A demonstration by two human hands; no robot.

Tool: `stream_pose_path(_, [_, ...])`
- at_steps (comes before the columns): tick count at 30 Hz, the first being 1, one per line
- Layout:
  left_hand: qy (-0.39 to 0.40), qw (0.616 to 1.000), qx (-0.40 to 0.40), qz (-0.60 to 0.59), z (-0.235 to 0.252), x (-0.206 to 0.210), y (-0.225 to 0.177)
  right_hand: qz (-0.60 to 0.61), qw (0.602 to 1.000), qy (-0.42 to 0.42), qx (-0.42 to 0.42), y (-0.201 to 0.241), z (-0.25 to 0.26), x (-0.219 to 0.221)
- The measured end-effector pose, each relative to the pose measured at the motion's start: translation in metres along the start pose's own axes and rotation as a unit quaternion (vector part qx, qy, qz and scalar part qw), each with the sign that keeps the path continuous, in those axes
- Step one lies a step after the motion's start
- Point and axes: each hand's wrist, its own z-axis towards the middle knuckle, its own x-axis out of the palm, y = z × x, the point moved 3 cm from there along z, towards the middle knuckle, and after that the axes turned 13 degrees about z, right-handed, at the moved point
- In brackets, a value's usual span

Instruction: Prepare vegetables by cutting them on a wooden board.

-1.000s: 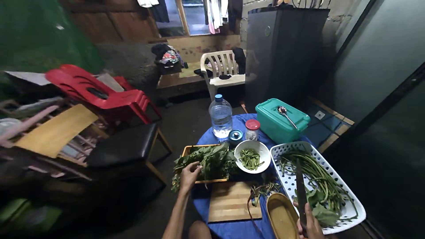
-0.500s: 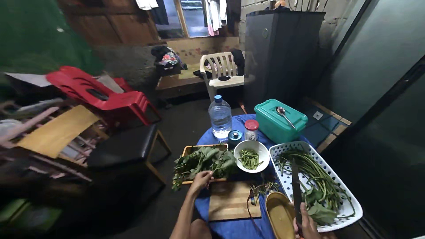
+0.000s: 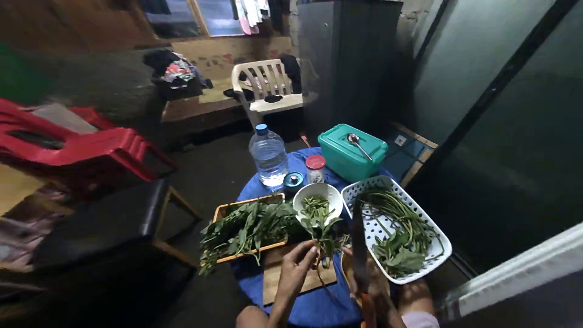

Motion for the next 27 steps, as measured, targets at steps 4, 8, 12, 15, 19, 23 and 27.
stream_pose_path(4, [0.151, 0.988, 0.015, -0.022, -0.021, 0.032, -0.021, -0.020, 0.998, 0.056, 0.009, 0.014, 0.004, 0.021])
stream_pose_path(8, [0.244, 0.967, -0.024, -0.069, -0.032, 0.027, -0.028, -0.044, 0.996, 0.062, 0.046, 0.021, 0.006, 0.018])
stream_pose_path(12, [0.297, 0.951, -0.040, -0.071, -0.038, 0.024, -0.014, 0.001, 0.995, 0.064, 0.079, 0.014, 0.003, 0.008])
stream_pose_path(15, [0.311, 0.946, -0.041, -0.076, -0.041, 0.024, -0.003, -0.023, 0.995, 0.067, 0.072, 0.013, -0.001, 0.007])
stream_pose_path(19, [0.210, 0.971, -0.072, -0.086, -0.047, 0.032, -0.002, -0.131, 0.990, 0.016, 0.042, 0.010, -0.002, 0.006])
stream_pose_path(23, [0.138, 0.982, -0.091, -0.092, -0.046, 0.045, 0.000, -0.208, 0.978, -0.029, 0.011, 0.014, 0.001, 0.001])
stream_pose_path(27, [0.107, 0.986, -0.083, -0.093, -0.043, 0.067, 0.004, -0.303, 0.950, -0.067, -0.044, 0.019, 0.002, -0.008])
